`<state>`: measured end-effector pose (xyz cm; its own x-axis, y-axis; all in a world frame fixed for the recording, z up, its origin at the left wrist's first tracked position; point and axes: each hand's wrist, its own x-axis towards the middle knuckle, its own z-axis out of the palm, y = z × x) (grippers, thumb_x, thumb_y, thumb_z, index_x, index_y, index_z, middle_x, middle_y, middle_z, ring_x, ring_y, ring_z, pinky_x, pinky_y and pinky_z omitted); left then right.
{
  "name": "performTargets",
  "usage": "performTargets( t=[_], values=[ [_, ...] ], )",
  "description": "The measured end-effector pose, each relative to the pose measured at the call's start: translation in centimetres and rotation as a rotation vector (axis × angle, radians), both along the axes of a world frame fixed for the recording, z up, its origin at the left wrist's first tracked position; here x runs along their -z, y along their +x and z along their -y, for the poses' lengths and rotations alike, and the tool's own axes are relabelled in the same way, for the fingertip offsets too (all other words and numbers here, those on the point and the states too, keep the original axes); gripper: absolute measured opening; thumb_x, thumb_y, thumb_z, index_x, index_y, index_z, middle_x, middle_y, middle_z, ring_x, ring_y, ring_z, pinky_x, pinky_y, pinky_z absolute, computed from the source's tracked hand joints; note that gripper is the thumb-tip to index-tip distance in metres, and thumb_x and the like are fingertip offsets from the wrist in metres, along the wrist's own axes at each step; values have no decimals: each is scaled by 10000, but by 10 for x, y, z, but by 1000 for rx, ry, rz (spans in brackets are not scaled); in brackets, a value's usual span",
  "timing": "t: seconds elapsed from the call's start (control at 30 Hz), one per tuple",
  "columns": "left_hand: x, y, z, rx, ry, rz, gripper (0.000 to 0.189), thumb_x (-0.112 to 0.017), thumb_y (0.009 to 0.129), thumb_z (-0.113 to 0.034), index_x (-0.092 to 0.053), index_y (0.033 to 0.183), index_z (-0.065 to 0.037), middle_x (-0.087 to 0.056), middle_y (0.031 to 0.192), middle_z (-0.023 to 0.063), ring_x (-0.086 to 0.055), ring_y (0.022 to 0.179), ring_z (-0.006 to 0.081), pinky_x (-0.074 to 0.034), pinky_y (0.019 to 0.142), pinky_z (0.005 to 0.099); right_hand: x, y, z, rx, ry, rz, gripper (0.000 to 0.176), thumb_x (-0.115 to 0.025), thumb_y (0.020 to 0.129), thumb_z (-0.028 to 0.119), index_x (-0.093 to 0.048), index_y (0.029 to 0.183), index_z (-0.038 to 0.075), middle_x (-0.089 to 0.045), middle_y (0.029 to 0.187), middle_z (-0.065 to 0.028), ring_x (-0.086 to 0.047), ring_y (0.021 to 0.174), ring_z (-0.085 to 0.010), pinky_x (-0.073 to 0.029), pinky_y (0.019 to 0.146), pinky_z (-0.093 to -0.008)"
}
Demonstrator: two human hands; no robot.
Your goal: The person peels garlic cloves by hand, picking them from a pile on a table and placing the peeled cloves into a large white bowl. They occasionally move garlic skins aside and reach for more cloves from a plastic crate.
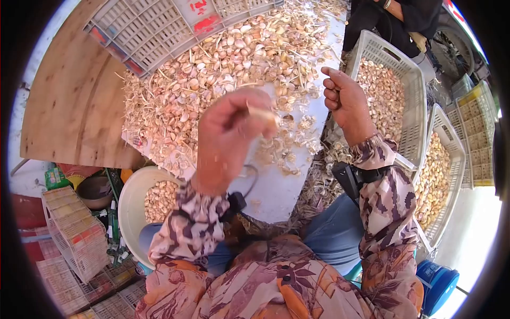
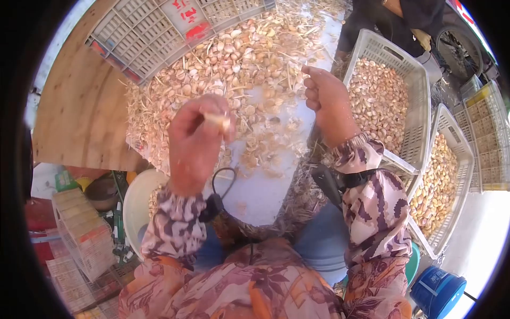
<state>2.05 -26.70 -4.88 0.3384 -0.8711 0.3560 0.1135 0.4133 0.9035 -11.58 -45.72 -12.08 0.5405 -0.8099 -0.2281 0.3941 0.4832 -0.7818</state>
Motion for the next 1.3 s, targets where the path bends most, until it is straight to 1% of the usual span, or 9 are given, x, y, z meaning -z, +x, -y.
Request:
performTargets(
  t=[0.1, 0.2, 0.4, 0.47, 0.53, 0.83, 0.97, 1.07, 1.3],
  values=[
    [-48, -46, -32, 678, -562, -38, 150, -689, 756, 12, -541, 743, 30, -545, 891, 138, -626, 715, 254, -572, 567, 334, -1, 1, -4, -1, 9, -19, 216, -513, 886, 135, -563, 1036, -12, -439, 684, 38, -326, 534, -47, -244, 452, -195],
    [-56, -77, -48, 535, -773, -232, 119, -676, 759, 50, -631, 867, 72, -609, 915, 227, -627, 662, 276, -560, 582, 304, -8, 5, -13, -29, -11, -30, 210, -511, 886, 136, -558, 1031, -9, -439, 685, 36, -327, 536, -47, -241, 451, -196],
    [-40, -60, -34, 526, -824, -185, 105, -698, 737, 5, -649, 828, -17, -595, 827, 111, -586, 606, 208, -513, 510, 276, -12, 15, -29, -91, 55, 16, 216, -493, 902, 177, -567, 1001, -1, -450, 697, 38, -345, 547, -44, -246, 453, -191],
    [-32, -40, -29, 211, -536, -10, 120, -625, 815, -16, -605, 854, 95, -564, 974, 255, -586, 650, 163, -498, 562, 242, -12, 18, -36, -188, 100, 6, 364, -440, 960, 345, -557, 1059, 15, -501, 760, 12, -415, 597, -60, -289, 479, -177],
    [-15, -7, 13, -183, -176, 630, 164, -658, 798, -52, -652, 951, 9, -632, 918, 132, -611, 683, 142, -494, 585, 246, -6, 31, -46, -280, 267, 212, 490, -392, 958, 470, -545, 1065, 17, -538, 820, -30, -453, 607, -89, -340, 455, -191],
    [107, 102, 157, -273, 239, 1571, 297, -677, 722, -99, -623, 1012, -56, -589, 927, 142, -597, 792, 291, -487, 693, 360, 8, 33, -19, -132, 297, 192, 141, -579, 880, 219, -510, 882, 96, -444, 688, 16, -350, 540, -67, -247, 434, -201],
    [84, 110, 122, -72, 580, 735, 442, -629, 799, -84, -527, 1224, -19, -599, 1039, 97, -577, 914, 139, -481, 788, 273, 5, 18, -19, -118, 198, 51, 137, -593, 859, 205, -526, 829, 89, -415, 638, 37, -339, 527, -64, -231, 437, -205],
    [72, 106, 77, 50, 414, 167, 448, -603, 827, -67, -502, 1256, 10, -577, 1121, 73, -549, 971, 103, -466, 835, 254, 5, 23, -28, -210, -5, -173, 153, -608, 853, 208, -555, 798, 76, -403, 616, 40, -340, 509, -61, -229, 435, -210],
    [50, 62, 20, 17, 332, 36, 430, -541, 862, -19, -470, 1285, 15, -588, 1057, 42, -556, 883, 90, -461, 783, 226, 4, 53, -71, -267, -444, -326, 230, -612, 859, 237, -661, 937, 26, -520, 629, 29, -440, 525, -60, -333, 473, -216]
  ],
)
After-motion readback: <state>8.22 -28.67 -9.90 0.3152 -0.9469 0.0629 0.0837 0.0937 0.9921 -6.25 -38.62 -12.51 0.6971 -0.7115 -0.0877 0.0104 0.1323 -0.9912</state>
